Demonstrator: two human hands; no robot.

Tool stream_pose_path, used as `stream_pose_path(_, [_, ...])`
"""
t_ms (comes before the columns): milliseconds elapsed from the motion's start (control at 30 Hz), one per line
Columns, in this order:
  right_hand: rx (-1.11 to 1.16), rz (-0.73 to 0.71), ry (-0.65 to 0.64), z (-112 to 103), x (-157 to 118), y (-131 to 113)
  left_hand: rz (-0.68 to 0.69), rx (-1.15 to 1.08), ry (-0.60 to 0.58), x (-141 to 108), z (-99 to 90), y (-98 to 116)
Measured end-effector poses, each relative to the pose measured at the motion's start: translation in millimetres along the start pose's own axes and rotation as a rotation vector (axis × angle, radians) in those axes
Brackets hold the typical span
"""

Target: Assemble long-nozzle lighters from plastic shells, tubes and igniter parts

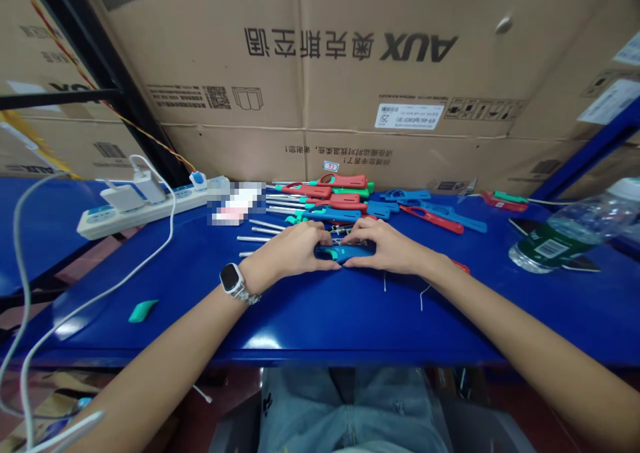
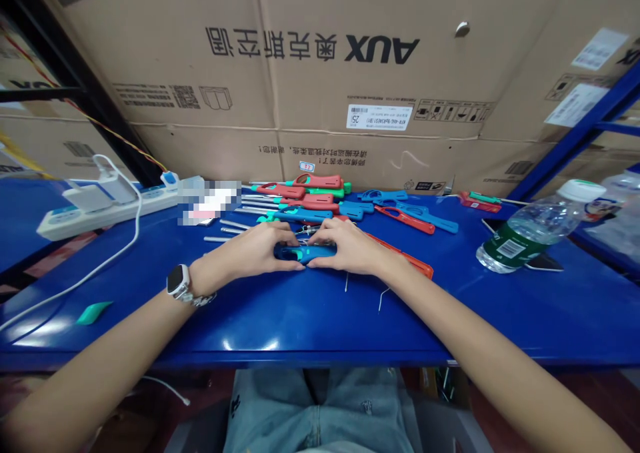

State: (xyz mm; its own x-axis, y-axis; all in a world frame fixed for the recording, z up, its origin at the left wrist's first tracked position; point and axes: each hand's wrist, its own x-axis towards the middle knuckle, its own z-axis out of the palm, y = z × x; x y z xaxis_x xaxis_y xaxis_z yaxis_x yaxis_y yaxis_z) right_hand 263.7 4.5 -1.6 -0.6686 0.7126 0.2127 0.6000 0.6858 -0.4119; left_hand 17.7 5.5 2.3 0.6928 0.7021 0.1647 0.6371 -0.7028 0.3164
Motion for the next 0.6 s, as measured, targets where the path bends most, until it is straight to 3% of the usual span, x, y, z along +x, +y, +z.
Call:
stream_pose_path(233, [0.066,0.054,-0.001,-2.9,-6.9,3.1,-0.008,-0.014,0.001,0.3,2.0,-0.4])
stream_pose_path(600, [-0.050,0.144,-0.104,-11.1,2.1,-11.6,-0.019,-0.081,0.024,0.9,1.4,-1.4])
